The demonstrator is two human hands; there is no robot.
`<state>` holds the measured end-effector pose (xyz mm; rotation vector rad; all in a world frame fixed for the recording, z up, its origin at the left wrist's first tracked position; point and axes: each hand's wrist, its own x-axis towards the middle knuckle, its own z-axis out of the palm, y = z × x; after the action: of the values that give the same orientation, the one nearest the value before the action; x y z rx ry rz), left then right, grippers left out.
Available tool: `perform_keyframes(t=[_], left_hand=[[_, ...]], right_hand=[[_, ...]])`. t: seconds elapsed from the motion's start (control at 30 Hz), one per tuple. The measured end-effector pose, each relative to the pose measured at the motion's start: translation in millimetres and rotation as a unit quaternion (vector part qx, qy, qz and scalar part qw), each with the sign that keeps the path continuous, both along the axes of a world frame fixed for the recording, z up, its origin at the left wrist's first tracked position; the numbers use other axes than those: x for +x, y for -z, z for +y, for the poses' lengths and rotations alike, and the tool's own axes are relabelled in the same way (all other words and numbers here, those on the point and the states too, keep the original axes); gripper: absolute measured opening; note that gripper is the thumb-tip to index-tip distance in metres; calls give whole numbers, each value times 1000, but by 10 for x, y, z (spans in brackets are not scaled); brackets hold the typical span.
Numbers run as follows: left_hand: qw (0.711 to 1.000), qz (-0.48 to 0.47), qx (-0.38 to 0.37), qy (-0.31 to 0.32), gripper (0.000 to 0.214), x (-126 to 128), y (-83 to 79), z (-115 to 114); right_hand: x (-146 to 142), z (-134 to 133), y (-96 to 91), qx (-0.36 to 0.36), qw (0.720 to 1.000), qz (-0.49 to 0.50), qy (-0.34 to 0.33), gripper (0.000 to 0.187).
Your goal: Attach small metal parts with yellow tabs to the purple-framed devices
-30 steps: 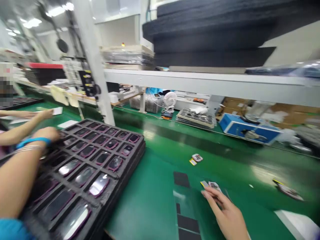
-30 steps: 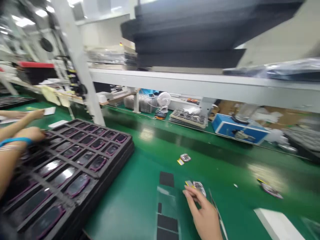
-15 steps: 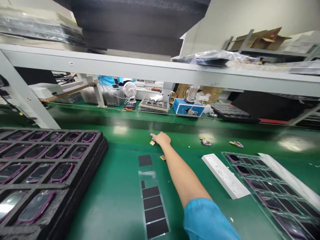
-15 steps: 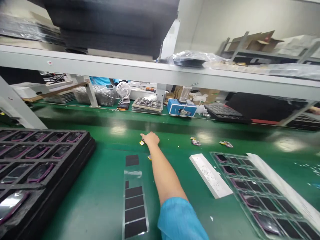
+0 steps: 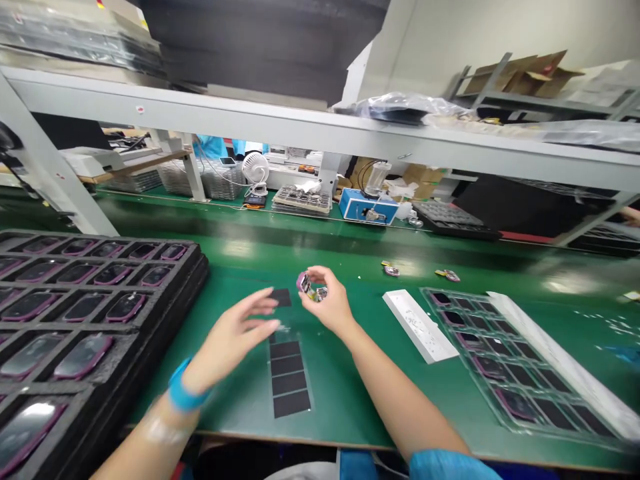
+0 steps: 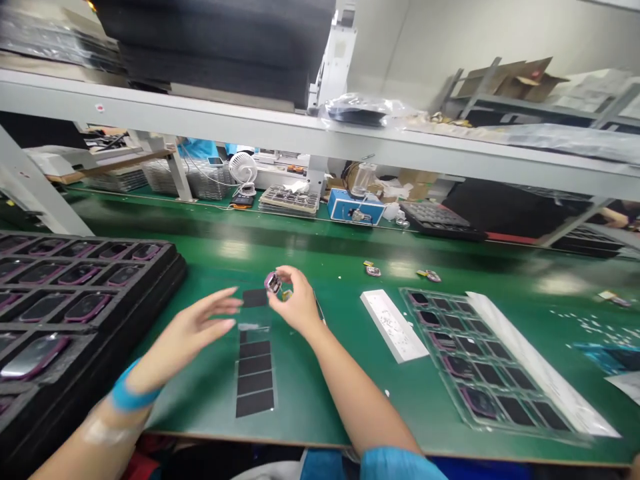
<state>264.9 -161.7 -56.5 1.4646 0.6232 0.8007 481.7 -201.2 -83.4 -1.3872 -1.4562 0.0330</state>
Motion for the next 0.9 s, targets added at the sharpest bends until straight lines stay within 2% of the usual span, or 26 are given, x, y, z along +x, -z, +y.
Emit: perform_keyframes(t=[0.07,0.17,0.27,0.37,0.47,0.6,0.9], left_hand=[[994,-40,-62,77,63,290,107,75],[966,-98,-166,171,58,602,287,193],[949,-125,-222,185,48,648,423,225],[940,-141,-257,172,43,561,469,194],[941,-134,-262,165,45,516,461,160],[946,-129,-249,159,46,539,474,144],[967,-150,-151,142,44,531,488,157]], right_hand=[[-126,-207,23,-1,1000,11,-7,40],[-215,-365,75,-4,1000,18,-2,34],[-199,-404,107,-20,999,30,-22,30],[-167,-400,113,-5,998,53,-28,16],[-175,-388,123,3,997,69,-37,5],[-212,-389,155,-19,996,81,-44,3],[-227,-397,153,-54,993,86,-59,5]])
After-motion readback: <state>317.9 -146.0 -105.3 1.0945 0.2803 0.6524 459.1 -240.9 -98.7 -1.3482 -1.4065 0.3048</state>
